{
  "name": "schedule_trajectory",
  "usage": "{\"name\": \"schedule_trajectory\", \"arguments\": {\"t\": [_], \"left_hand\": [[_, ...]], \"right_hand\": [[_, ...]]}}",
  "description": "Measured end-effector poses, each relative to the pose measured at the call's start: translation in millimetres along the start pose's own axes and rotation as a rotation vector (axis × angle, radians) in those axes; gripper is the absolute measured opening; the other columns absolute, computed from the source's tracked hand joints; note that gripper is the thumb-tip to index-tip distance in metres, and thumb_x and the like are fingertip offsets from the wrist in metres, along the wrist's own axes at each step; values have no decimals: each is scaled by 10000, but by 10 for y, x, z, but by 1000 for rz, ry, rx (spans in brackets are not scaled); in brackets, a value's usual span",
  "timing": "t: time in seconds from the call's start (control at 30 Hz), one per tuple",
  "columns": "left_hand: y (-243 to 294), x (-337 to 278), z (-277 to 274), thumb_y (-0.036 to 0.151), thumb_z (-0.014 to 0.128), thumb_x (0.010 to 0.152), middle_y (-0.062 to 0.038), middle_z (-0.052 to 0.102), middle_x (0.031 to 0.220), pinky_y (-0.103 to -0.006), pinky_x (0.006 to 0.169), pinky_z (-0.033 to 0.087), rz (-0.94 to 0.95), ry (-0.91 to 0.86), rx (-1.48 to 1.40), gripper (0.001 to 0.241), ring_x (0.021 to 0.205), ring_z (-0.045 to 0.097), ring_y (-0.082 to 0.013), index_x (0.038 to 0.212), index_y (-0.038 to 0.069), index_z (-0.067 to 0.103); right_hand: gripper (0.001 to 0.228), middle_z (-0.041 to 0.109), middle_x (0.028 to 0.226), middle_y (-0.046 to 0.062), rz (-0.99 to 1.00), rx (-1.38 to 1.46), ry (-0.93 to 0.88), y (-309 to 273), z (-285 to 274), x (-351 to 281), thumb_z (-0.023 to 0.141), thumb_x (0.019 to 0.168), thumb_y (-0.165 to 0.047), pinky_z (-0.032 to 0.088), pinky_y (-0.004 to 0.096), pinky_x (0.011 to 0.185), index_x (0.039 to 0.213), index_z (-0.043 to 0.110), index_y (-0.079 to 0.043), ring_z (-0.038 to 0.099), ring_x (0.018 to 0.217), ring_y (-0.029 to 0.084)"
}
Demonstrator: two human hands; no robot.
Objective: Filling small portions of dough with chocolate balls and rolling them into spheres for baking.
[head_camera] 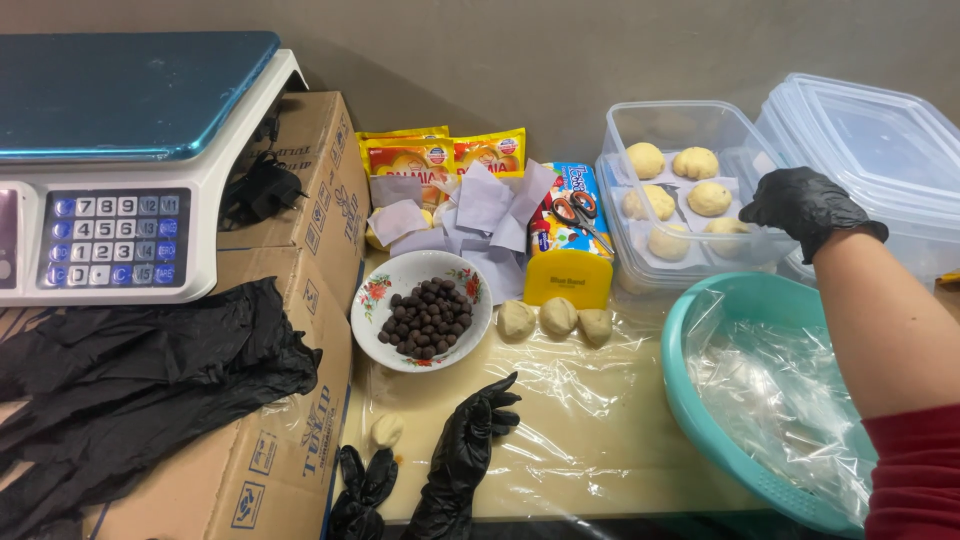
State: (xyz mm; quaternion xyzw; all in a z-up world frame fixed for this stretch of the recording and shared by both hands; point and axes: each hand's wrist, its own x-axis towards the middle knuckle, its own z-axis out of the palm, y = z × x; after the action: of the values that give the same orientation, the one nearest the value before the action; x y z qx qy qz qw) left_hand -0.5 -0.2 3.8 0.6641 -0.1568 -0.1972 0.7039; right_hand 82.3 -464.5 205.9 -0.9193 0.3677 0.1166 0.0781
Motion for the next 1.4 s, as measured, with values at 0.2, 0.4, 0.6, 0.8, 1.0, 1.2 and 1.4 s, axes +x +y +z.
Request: {"name": "schedule_trajectory", "arguments": {"t": [0.2,0.4,0.6,0.8,1.0,1.2,1.4], "left_hand": [[-96,12,-11,598,313,933,-58,765,1144,-236,753,594,90,-4,-9,738,853,727,-103,1415,130,617],[-64,-15,-5,592,295,941,-47,759,1142,-252,757,608,86,9,9,724,871,732,-111,1415,151,618],[-70,-10,-12,614,316,931,-44,767,1110,-237,728,604,105,5,6,747,839,718,-97,1414,130,617],[-67,-10,-21,634,311,917,-67,750,1192,-256,784,615,84,-5,42,735,906,734,-111,1421,186,606],[-61,9,3,584,316,931,-36,761,1140,-243,755,612,10,20,-33,716,865,732,-107,1409,152,630],[-78,14,-19,503,321,962,-44,766,1138,-218,760,594,63,-2,-6,656,860,719,-83,1420,136,615],[-74,-2,-25,615,274,932,-58,753,1189,-249,731,596,65,-1,57,720,895,726,-112,1427,209,604]], "right_hand": [[547,669,1373,106,-95,72,85,-51,22,-145,845,796,-356,486,471,995,1299,736,-171,601,1254,349],[740,563,1503,105,-95,-85,-93,-149,63,-54,806,804,-292,529,471,1011,1491,548,-388,594,1314,341],[684,623,1451,24,-117,-195,-170,-236,64,-55,853,766,-248,580,450,946,1401,647,-396,667,1228,312],[736,509,1526,-11,-97,-203,-227,-240,152,71,929,712,-300,643,471,840,1374,636,-432,623,1255,330],[628,548,1519,-6,-74,-157,-183,-219,156,38,779,758,-259,554,469,997,1358,677,-412,633,1268,344],[607,511,1549,-2,-65,-153,-210,-230,125,4,765,787,-309,529,483,1032,1371,647,-427,604,1304,347],[476,550,1509,41,-93,-146,-221,-240,95,29,630,922,-237,646,493,834,1370,685,-389,664,1214,352]]}}
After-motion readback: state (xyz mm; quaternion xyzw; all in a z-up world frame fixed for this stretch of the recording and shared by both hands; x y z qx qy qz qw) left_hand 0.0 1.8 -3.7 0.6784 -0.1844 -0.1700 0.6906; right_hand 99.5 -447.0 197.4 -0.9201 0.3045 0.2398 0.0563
